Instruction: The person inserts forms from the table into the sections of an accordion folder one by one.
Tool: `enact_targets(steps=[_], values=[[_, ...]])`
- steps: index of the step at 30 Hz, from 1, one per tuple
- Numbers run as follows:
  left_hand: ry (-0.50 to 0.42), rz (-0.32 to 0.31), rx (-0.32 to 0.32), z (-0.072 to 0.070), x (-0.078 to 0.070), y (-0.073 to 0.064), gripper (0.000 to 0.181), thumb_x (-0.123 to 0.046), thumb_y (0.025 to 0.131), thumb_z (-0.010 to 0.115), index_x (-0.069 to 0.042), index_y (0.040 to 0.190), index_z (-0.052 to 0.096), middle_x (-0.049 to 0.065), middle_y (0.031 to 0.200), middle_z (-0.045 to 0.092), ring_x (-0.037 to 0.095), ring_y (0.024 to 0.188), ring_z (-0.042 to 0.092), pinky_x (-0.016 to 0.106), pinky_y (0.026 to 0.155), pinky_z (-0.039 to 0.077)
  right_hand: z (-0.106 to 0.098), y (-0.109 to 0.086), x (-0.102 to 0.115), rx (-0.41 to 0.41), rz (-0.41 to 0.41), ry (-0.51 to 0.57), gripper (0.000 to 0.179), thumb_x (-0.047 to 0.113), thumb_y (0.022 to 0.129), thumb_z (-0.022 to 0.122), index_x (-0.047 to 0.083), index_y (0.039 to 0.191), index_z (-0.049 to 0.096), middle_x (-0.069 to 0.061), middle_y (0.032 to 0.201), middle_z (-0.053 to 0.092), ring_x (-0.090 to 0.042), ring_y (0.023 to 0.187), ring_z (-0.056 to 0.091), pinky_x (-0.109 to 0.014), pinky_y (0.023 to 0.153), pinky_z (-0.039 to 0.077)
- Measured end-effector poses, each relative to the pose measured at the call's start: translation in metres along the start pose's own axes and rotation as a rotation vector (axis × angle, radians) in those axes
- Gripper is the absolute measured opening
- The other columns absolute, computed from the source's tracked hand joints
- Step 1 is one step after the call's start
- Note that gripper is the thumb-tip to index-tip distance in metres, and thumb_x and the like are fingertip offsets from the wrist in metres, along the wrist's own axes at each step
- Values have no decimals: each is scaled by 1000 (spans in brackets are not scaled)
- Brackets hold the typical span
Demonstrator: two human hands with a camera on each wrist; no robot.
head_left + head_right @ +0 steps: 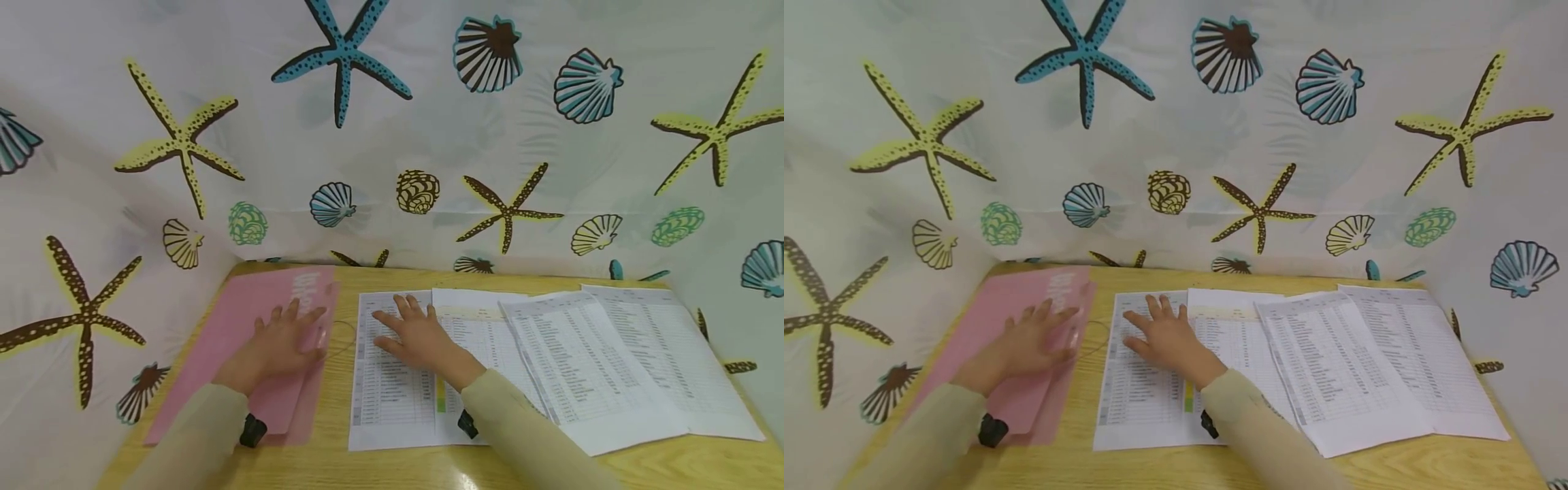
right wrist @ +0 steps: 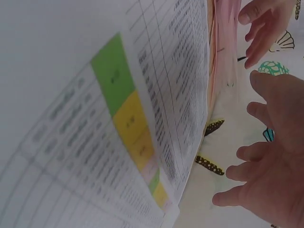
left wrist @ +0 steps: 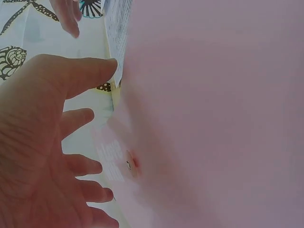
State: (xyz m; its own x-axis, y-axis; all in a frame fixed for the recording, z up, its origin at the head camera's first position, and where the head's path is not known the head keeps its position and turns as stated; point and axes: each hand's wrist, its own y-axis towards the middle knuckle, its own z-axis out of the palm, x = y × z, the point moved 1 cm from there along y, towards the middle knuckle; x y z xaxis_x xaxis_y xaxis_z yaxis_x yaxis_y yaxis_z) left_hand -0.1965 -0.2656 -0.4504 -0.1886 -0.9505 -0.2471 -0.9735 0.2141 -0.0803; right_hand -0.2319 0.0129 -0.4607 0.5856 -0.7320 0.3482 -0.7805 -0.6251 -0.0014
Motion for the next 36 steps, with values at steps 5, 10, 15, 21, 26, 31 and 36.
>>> enact_targets(steps=[5,10,15,21,26,31,36], values=[[9,17,-6,3,1,1,78,-44,91,73,-20,160,45,42,161,30,69,142,34,87,104,27,12,12,18,38,-37,6,54,47,110,51,27,160,48,-22,172,27,-46,160,23,-73,121,24],[0,7,32,7,2,2,78,-43,92,72,-21,161,44,42,163,27,71,143,30,90,104,23,27,25,32,72,-34,-27,52,48,110,49,31,159,48,-19,173,29,-44,160,24,-71,122,26],[5,-17,70,10,0,1,79,-43,92,71,-22,162,43,41,164,26,71,145,28,91,105,22,41,34,39,94,-41,-50,48,46,111,47,34,157,50,-18,172,31,-45,159,26,-72,121,26],[19,-29,75,8,-2,0,78,-38,90,71,-22,161,43,41,163,27,69,144,31,91,102,25,50,37,43,104,-72,-85,47,44,112,45,36,159,47,-20,171,32,-47,158,29,-73,119,29],[19,-38,94,6,-2,-2,77,-37,91,71,-22,162,43,42,163,26,69,144,31,91,100,27,54,36,45,123,-77,-83,50,45,112,44,35,161,44,-20,172,30,-47,158,27,-73,120,27],[4,-34,101,5,0,-4,77,-35,91,69,-22,162,42,42,164,25,69,145,31,91,98,30,55,37,48,130,-74,-96,50,46,113,43,35,161,44,-18,172,30,-47,158,27,-73,120,27],[-21,-18,101,2,0,-6,75,-30,92,67,-20,162,42,43,163,25,68,143,35,86,98,37,56,39,50,127,-72,-123,51,47,112,44,36,162,43,-17,172,30,-46,158,28,-73,120,29]])
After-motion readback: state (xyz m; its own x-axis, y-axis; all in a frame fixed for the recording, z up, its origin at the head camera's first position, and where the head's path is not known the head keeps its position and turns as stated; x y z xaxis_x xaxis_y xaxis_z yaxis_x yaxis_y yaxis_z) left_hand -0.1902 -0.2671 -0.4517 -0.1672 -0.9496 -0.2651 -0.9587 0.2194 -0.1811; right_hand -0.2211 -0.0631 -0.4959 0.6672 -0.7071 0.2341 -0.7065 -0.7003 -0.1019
